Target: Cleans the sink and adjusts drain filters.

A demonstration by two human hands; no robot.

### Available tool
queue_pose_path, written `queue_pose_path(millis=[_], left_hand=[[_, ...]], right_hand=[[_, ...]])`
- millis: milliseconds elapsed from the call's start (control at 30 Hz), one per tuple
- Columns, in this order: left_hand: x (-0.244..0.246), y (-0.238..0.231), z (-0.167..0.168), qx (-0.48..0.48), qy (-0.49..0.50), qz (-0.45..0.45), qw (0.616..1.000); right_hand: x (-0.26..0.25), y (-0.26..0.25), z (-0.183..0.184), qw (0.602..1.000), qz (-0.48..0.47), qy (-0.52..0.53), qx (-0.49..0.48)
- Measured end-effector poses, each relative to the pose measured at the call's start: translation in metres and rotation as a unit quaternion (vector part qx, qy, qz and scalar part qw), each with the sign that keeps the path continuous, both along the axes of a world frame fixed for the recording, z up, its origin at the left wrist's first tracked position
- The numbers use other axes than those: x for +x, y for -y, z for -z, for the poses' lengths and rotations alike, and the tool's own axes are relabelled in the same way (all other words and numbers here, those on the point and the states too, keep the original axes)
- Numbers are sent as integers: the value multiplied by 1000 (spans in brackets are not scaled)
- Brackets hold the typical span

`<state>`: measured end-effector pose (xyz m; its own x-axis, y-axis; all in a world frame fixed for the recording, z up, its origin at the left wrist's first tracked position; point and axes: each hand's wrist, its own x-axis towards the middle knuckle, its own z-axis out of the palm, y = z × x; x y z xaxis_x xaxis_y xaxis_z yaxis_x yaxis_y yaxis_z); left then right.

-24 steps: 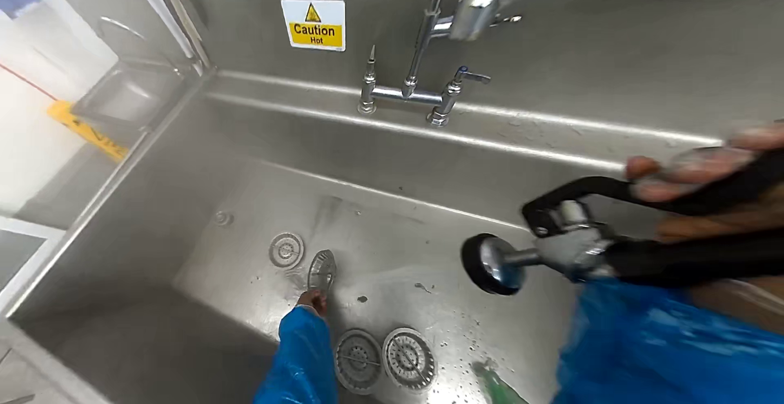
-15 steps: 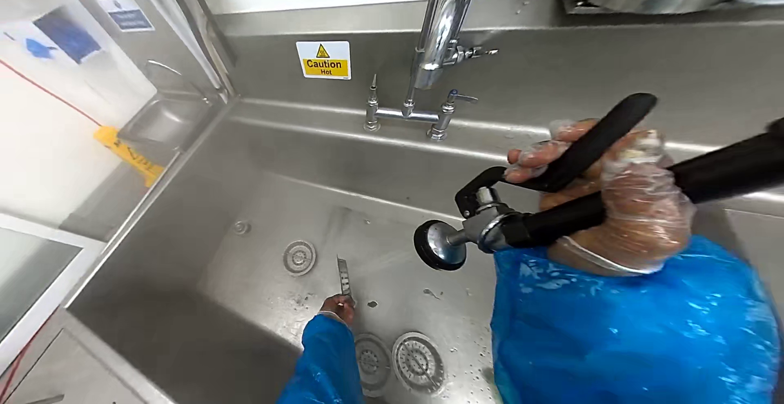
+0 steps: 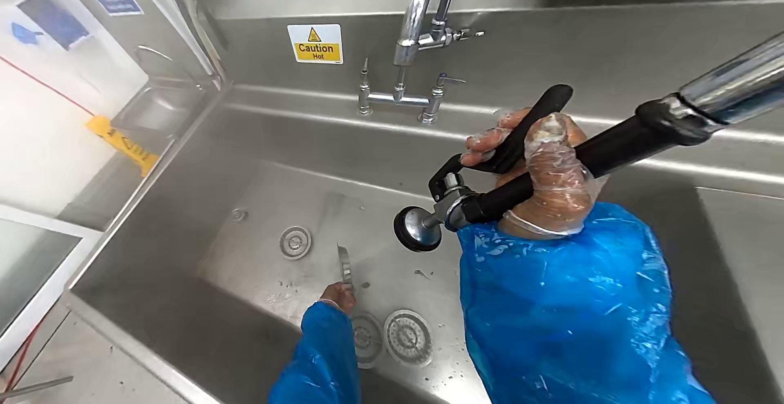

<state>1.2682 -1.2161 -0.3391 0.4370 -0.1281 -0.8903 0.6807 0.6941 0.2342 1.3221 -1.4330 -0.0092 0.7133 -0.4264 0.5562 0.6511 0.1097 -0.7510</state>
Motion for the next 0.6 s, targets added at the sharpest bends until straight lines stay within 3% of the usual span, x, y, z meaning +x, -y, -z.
queue_pose_path(millis=[267, 467, 600], left_hand=[[-15, -34, 4, -6, -26, 96, 995], [-18, -53, 38, 266, -91, 92, 955], [-28, -61, 67, 319, -107, 104, 936]], right_hand=[[5, 17, 4, 1000, 10, 2, -12], [2, 39, 8, 998, 29, 10, -58], [-3, 71, 12, 992, 21, 8, -122]])
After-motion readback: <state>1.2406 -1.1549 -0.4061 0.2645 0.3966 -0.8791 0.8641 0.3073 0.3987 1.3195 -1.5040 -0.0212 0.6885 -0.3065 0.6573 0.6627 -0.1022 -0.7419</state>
